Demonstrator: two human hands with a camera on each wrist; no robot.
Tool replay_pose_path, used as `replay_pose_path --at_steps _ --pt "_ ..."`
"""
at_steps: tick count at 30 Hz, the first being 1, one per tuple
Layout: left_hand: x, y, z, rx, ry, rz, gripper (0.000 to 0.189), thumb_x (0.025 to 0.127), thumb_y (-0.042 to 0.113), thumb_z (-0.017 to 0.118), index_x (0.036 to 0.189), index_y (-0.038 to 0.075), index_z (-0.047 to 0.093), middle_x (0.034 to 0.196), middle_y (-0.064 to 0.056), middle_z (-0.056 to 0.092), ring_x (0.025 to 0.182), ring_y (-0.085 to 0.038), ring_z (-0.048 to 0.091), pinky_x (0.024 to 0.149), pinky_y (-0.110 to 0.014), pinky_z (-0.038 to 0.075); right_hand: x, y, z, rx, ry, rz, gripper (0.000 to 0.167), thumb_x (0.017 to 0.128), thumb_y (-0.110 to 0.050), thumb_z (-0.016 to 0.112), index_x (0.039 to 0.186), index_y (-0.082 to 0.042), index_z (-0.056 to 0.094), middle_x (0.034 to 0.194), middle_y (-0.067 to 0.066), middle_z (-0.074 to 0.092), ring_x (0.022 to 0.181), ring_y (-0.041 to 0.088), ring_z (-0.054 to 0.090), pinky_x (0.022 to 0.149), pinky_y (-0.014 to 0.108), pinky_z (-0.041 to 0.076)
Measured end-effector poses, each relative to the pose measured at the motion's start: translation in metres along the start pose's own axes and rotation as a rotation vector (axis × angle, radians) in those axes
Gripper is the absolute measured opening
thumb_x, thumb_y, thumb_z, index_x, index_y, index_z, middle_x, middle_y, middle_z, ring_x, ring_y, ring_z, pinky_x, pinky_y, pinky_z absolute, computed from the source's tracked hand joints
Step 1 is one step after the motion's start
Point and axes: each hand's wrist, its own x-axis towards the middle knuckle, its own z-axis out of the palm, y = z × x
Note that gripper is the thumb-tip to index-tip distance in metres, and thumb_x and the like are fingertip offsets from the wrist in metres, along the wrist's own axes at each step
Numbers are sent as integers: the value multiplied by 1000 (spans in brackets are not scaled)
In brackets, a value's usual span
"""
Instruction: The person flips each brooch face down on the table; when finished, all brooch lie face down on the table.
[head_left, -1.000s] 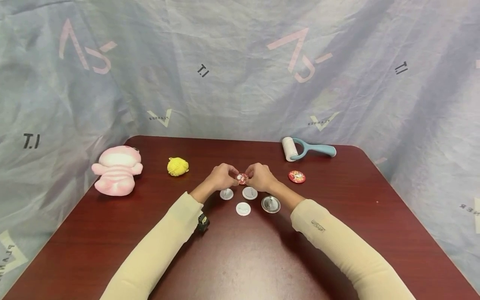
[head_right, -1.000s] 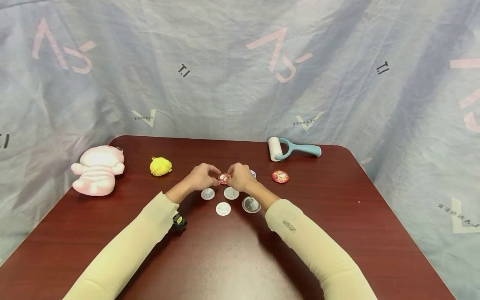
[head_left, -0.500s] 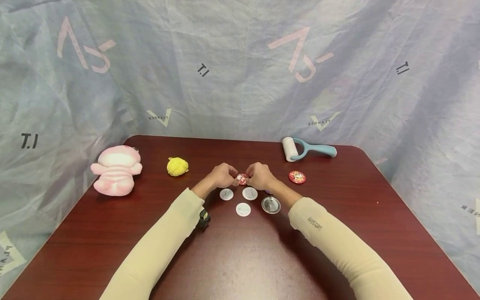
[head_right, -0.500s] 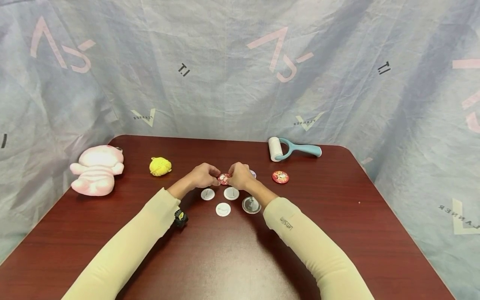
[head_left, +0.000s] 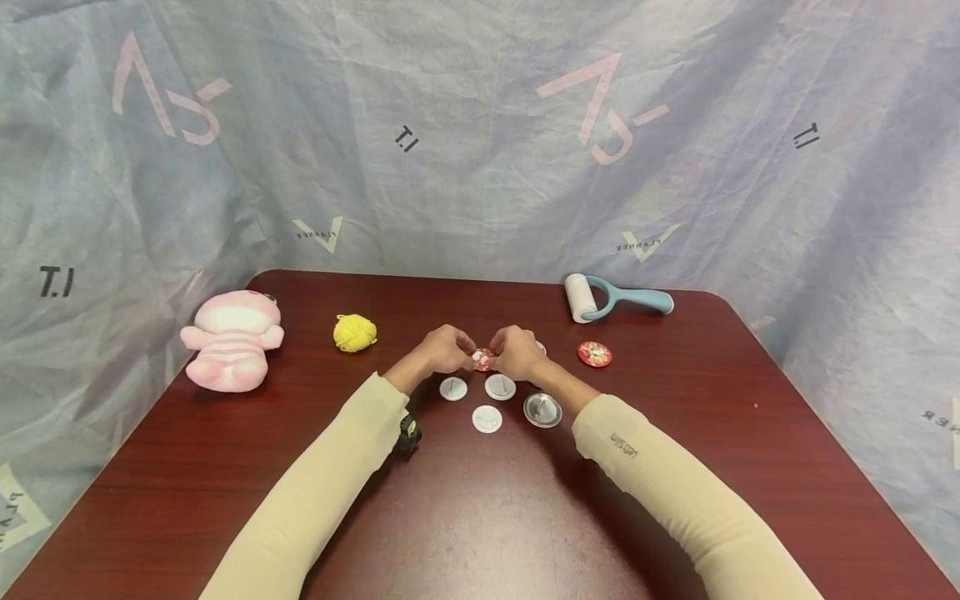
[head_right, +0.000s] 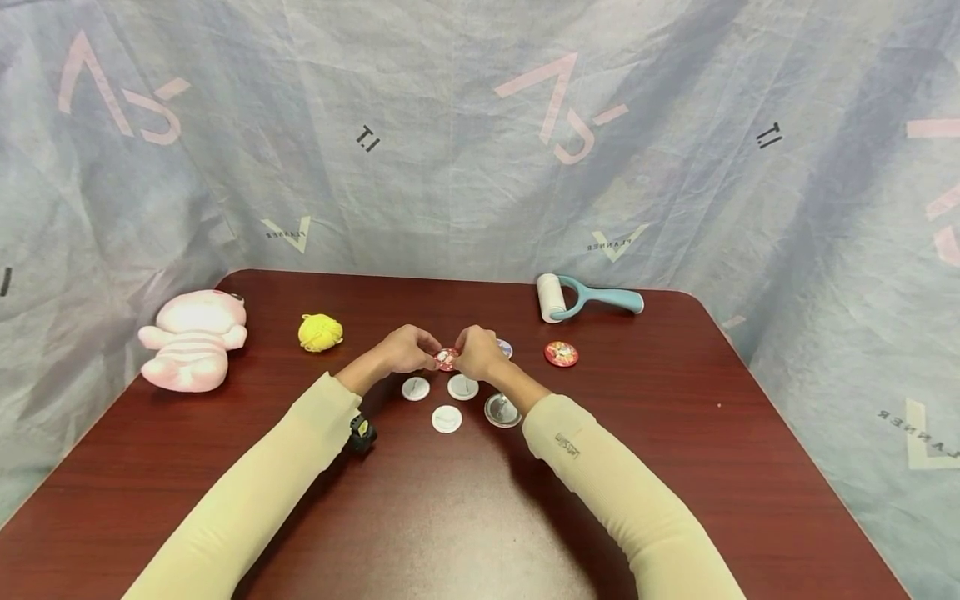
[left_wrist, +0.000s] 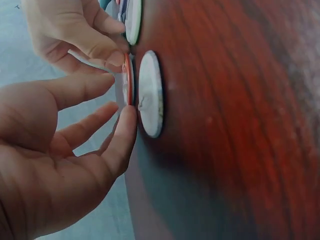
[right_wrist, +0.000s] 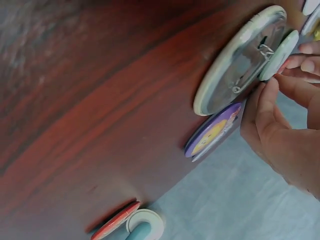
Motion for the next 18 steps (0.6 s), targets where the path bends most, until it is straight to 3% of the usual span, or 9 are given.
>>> replay_pose_path --at_steps 4,11,14,18 --pt "1 -3 1 -44 1 3 25 83 9 74 107 3 73 98 -6 71 90 -19 60 77 -30 50 2 1 1 28 22 25 21 78 -6 78 98 -1 72 90 9 73 91 27 67 84 39 52" --pt "2 -4 0 -44 78 -7 19 81 5 73 101 5 75 96 -5 71 83 -16 58 70 -26 47 2 4 2 298 -12 111 20 82 -1 76 101 1 69 87 12 73 71 21 70 61 28 56" --pt "2 -4 0 -104 90 -15 18 82 3 72 99 4 74 90 -7 70 71 -13 57 63 -23 47 2 5 0 410 -16 116 18 83 1 73 100 4 66 86 15 73 68 24 71 60 29 58" --pt "1 -6 -1 -187 74 -23 15 84 3 73 99 2 73 85 -6 67 66 -13 61 58 -22 51 2 8 -3 447 -24 97 14 84 2 70 98 5 67 85 17 72 69 25 71 61 31 58"
